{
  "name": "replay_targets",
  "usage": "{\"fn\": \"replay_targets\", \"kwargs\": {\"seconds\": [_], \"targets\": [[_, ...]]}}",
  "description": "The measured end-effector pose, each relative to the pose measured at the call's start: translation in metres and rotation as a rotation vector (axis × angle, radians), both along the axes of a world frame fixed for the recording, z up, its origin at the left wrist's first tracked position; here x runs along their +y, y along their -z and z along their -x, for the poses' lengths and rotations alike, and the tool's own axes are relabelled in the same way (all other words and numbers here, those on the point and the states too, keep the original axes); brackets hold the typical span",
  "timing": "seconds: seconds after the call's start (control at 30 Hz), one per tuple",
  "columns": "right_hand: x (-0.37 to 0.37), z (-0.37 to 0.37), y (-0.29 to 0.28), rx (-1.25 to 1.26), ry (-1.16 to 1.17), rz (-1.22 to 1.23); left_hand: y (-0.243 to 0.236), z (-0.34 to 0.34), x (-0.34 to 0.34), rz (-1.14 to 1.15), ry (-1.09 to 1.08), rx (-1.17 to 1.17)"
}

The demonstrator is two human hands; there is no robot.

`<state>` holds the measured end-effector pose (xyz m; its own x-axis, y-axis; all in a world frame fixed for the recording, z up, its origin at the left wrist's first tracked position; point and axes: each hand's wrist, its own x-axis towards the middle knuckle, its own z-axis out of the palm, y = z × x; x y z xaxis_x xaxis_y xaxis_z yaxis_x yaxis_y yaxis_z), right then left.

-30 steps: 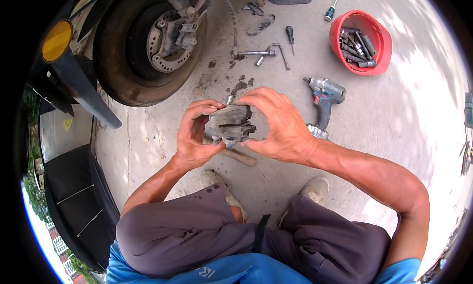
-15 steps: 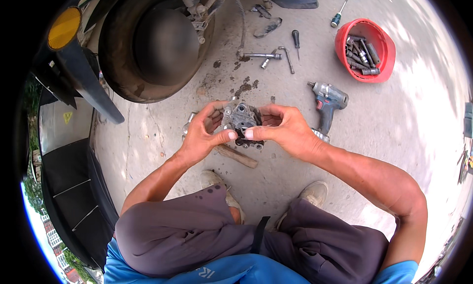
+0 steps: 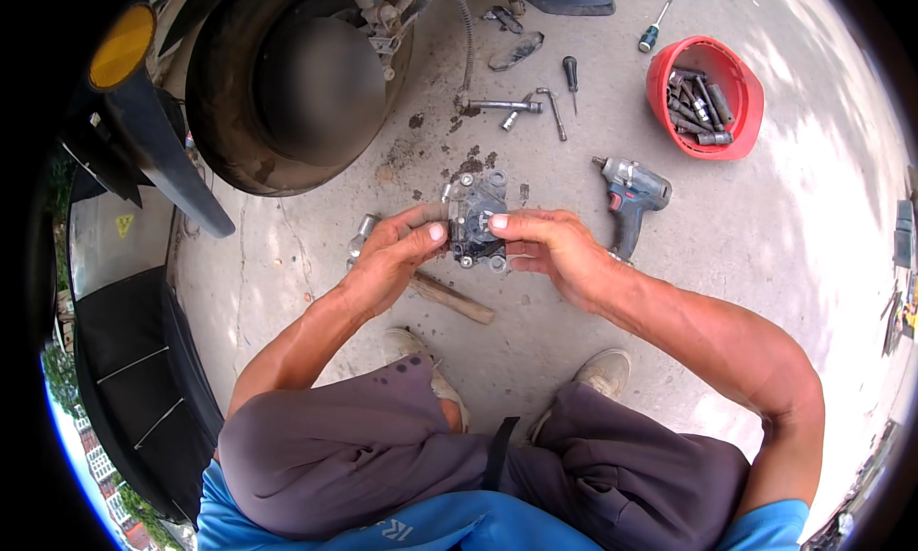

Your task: The person uses a hammer and a punch to remove a pin from a rear brake caliper assembly, then uses an impact driver to remove bolts, and finally handles the caliper and brake pads by hand.

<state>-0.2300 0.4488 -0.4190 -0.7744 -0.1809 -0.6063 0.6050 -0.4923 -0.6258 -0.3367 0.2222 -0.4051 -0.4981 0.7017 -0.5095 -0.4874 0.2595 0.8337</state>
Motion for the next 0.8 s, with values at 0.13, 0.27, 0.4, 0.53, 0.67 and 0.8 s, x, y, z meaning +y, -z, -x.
{"fn": "replay_targets", "kwargs": {"seconds": [0.13,0.27,0.4,0.53,0.67,0.8], "targets": [[0.0,-0.001,0.001,0.001,-0.006,-0.017,-0.004,0.002,0.001,0.036,-0.013,-0.04],[-0.002,-0.001,-0.001,0.028,-0.055,-0.119,-0.002,0.0,0.0,0.063,-0.041,0.001],[-0.003,-0.002,0.002,0.034,-0.047,-0.134,-0.002,0.001,-0.001,0.089,-0.008,0.02],[-0.006,-0.001,-0.002,0.081,-0.039,-0.171,-0.009,0.001,0.002,0.101,0.008,0.065],[-0.006,0.001,-0.004,0.149,-0.043,-0.189,-0.007,0.0,0.001,0.091,0.013,0.09],[-0.006,-0.001,-0.001,0.118,-0.043,-0.259,-0.01,-0.001,0.001,0.142,0.017,0.094]]}}
